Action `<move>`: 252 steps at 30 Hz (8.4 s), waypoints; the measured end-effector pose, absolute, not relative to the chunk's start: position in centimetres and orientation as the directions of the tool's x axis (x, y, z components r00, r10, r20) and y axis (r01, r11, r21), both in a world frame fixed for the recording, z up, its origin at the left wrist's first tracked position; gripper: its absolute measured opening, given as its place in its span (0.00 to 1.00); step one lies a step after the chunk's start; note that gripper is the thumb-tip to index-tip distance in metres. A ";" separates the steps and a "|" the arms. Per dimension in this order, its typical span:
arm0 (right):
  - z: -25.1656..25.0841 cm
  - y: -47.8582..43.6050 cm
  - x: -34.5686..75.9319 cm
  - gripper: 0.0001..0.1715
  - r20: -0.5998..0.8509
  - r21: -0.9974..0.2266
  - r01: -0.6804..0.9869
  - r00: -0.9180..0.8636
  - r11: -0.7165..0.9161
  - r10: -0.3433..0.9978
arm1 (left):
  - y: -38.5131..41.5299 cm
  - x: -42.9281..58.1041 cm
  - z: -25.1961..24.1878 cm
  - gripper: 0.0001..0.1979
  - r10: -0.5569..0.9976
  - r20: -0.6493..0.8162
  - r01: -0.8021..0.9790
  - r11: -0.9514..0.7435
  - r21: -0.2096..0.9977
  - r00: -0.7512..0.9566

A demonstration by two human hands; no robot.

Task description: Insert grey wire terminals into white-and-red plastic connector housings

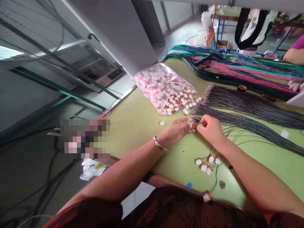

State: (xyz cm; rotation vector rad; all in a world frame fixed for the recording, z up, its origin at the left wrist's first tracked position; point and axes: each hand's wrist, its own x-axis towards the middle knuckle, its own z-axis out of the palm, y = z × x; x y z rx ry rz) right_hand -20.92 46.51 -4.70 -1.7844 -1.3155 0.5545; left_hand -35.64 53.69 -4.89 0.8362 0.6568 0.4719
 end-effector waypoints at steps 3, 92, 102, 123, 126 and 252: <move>-4.8 46.4 -20.8 0.04 0.171 -0.768 0.631 0.366 -0.109 0.915 | 53.7 -36.1 -4.7 0.09 0.614 -0.301 -0.136 0.562 0.816 0.730; -4.2 46.5 -20.3 0.14 -0.146 -0.952 0.237 0.209 -0.195 0.967 | 56.4 -39.2 -3.2 0.07 0.296 0.032 0.158 -0.594 0.789 0.955; -5.0 46.8 -21.2 0.12 -0.138 -0.972 0.148 0.263 -0.182 0.955 | 57.9 -36.2 -5.3 0.13 0.731 0.131 0.638 -0.657 0.401 0.670; -3.4 46.6 -21.5 0.11 -0.020 -0.928 0.347 0.314 -0.134 0.949 | 55.1 -37.2 -3.9 0.07 0.695 -0.311 0.091 0.334 0.938 0.649; -3.2 46.7 -21.6 0.11 -0.056 -0.921 0.353 0.302 -0.167 0.952 | 55.1 -37.0 -4.2 0.07 0.662 -0.324 0.037 0.409 0.912 0.676; -5.6 45.4 -21.6 0.05 0.145 -0.743 0.661 0.307 -0.101 0.941 | 54.6 -36.7 -5.8 0.19 0.619 -0.283 -0.044 0.459 0.887 0.733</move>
